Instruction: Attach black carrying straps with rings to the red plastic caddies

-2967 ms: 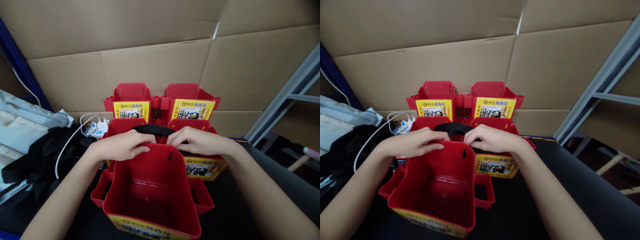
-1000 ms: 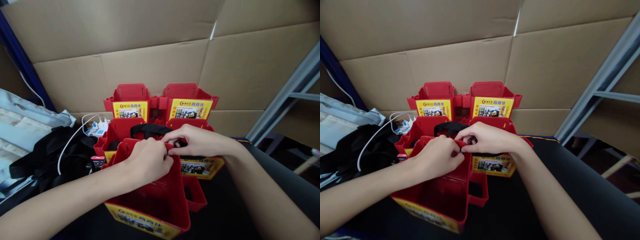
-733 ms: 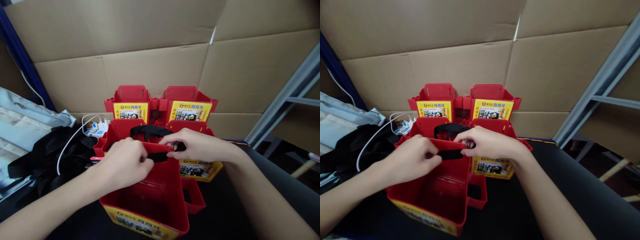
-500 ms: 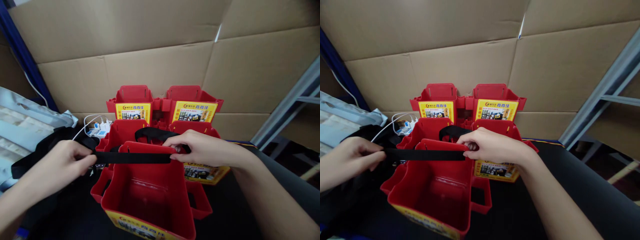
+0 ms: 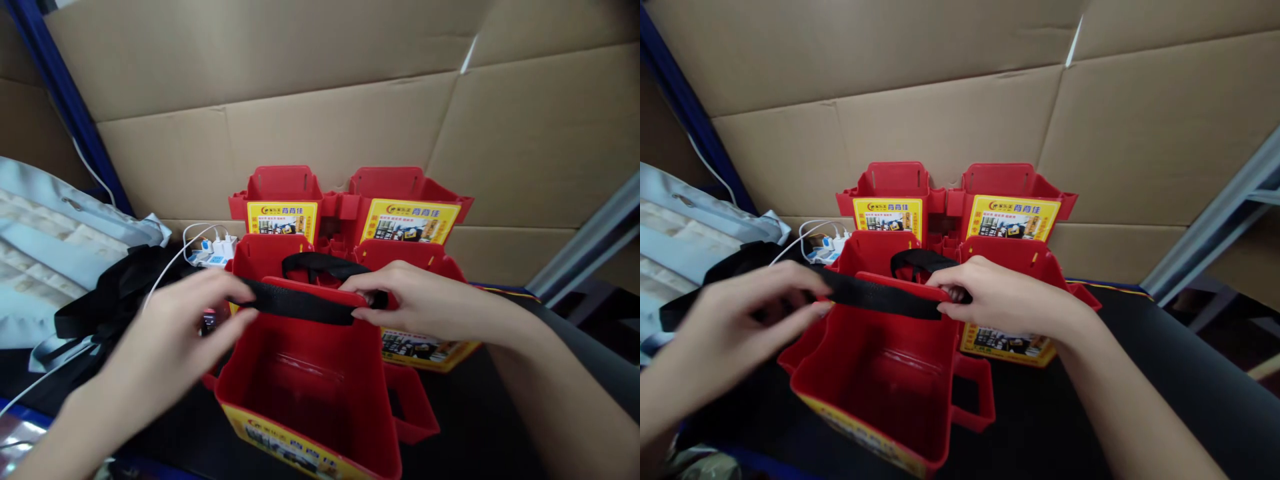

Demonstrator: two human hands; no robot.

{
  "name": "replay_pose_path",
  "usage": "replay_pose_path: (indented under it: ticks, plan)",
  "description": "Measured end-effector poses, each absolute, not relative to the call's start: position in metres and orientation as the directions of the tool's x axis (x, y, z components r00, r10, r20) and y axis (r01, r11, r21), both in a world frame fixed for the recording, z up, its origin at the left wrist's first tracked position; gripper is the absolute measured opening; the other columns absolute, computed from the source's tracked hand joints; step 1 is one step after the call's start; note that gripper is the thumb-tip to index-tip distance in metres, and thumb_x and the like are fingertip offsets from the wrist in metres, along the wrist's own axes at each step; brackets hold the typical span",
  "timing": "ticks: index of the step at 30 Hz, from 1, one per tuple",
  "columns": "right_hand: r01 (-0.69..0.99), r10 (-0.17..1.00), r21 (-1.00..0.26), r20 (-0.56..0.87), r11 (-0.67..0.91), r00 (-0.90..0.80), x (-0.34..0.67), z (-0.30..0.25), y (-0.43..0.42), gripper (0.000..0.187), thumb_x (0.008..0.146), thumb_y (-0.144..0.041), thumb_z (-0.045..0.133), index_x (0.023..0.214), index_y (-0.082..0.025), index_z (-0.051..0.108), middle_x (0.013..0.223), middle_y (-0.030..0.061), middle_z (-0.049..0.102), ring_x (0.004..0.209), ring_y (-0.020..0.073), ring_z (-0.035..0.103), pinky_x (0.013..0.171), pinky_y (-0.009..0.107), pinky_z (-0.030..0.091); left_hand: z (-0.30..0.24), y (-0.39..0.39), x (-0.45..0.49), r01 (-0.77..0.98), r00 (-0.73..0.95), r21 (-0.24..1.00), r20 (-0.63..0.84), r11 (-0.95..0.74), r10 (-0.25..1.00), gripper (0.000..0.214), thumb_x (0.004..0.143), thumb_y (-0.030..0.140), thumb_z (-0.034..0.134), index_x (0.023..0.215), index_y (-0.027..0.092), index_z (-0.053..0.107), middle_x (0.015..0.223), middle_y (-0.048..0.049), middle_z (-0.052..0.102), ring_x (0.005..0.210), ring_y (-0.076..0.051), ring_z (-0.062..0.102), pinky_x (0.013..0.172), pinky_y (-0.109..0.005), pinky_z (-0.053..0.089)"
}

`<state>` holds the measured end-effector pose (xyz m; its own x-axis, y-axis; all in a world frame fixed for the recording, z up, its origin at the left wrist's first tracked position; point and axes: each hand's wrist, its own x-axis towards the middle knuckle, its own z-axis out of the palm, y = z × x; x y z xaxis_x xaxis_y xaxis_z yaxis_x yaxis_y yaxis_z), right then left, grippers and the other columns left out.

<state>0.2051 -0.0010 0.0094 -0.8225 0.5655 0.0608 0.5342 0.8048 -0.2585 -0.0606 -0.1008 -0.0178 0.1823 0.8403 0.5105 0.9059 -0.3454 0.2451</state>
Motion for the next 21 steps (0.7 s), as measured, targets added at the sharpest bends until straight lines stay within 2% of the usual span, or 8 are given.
replay_pose_path:
  ticks: [2,4,7,10,14,18,21]
  plan:
    - [0.536,0.569,-0.264,0.061,0.802,-0.82,0.205,0.009,-0.001,0.018,0.081,-0.024,0.047,0.091,-0.024,0.062,0.067,-0.0053,0.058,0.056,0.0068,0.048,0.053,0.018,0.034,-0.018,-0.095,-0.036,0.841,0.395,0.183,0.438,-0.51,0.808,0.025,0.085,0.03,0.045,0.11,0.026,0.051,0.114,-0.0008,0.056,0.086,-0.014,0.06,0.07,-0.024,0.05]
    - [0.535,0.569,-0.271,0.064,0.8,-0.82,0.204,0.009,-0.002,0.019,0.081,-0.024,0.046,0.092,-0.024,0.062,0.068,-0.0052,0.059,0.057,0.007,0.049,0.054,0.018,0.034,-0.018,-0.086,-0.017,0.827,0.483,0.118,0.35,-0.55,0.802,0.031,0.086,0.027,0.043,0.117,0.023,0.046,0.12,-0.0043,0.053,0.09,-0.018,0.061,0.076,-0.03,0.051]
    - [0.529,0.565,-0.277,0.067,0.802,-0.822,0.204,0.009,-0.001,0.02,0.081,-0.025,0.046,0.092,-0.024,0.062,0.07,-0.0045,0.061,0.058,0.0076,0.051,0.054,0.019,0.035,-0.017,-0.076,0.002,0.853,0.486,0.06,0.272,-0.519,0.831,0.028,0.086,0.026,0.043,0.112,0.018,0.048,0.109,-0.0072,0.058,0.09,-0.023,0.062,0.074,-0.035,0.051]
    - [0.527,0.56,-0.268,0.062,0.806,-0.826,0.205,0.008,0.0,0.02,0.081,-0.025,0.046,0.094,-0.024,0.062,0.072,-0.0041,0.062,0.058,0.0083,0.051,0.054,0.02,0.035,-0.015,-0.073,0.014,0.889,0.441,0.018,0.232,-0.457,0.867,0.026,0.083,0.029,0.046,0.105,0.016,0.05,0.097,-0.0085,0.062,0.083,-0.026,0.063,0.064,-0.035,0.051]
    - [0.532,0.562,-0.255,0.054,0.807,-0.826,0.205,0.009,0.0,0.02,0.082,-0.024,0.046,0.094,-0.024,0.062,0.072,-0.0039,0.062,0.059,0.0089,0.052,0.055,0.02,0.035,-0.013,-0.071,0.025,0.927,0.368,0.001,0.207,-0.376,0.907,0.029,0.082,0.031,0.048,0.106,0.015,0.049,0.08,-0.0078,0.065,0.071,-0.026,0.064,0.055,-0.035,0.049]
    - [0.537,0.564,-0.259,0.038,0.803,-0.825,0.203,0.01,-0.002,0.019,0.081,-0.022,0.045,0.091,-0.023,0.061,0.07,-0.0045,0.061,0.057,0.0083,0.05,0.054,0.02,0.034,-0.01,-0.066,0.029,0.919,0.385,0.002,0.192,-0.393,0.902,0.017,0.083,0.027,0.046,0.094,0.018,0.056,0.078,-0.0061,0.065,0.068,-0.024,0.064,0.057,-0.033,0.047]
    - [0.536,0.565,-0.273,0.036,0.799,-0.824,0.203,0.009,-0.002,0.017,0.081,-0.022,0.045,0.089,-0.023,0.061,0.07,-0.0045,0.06,0.059,0.0088,0.051,0.054,0.02,0.034,-0.01,-0.067,0.025,0.902,0.42,0.02,0.197,-0.432,0.886,0.018,0.085,0.023,0.042,0.085,0.019,0.059,0.076,-0.0053,0.065,0.068,-0.021,0.064,0.057,-0.03,0.045]
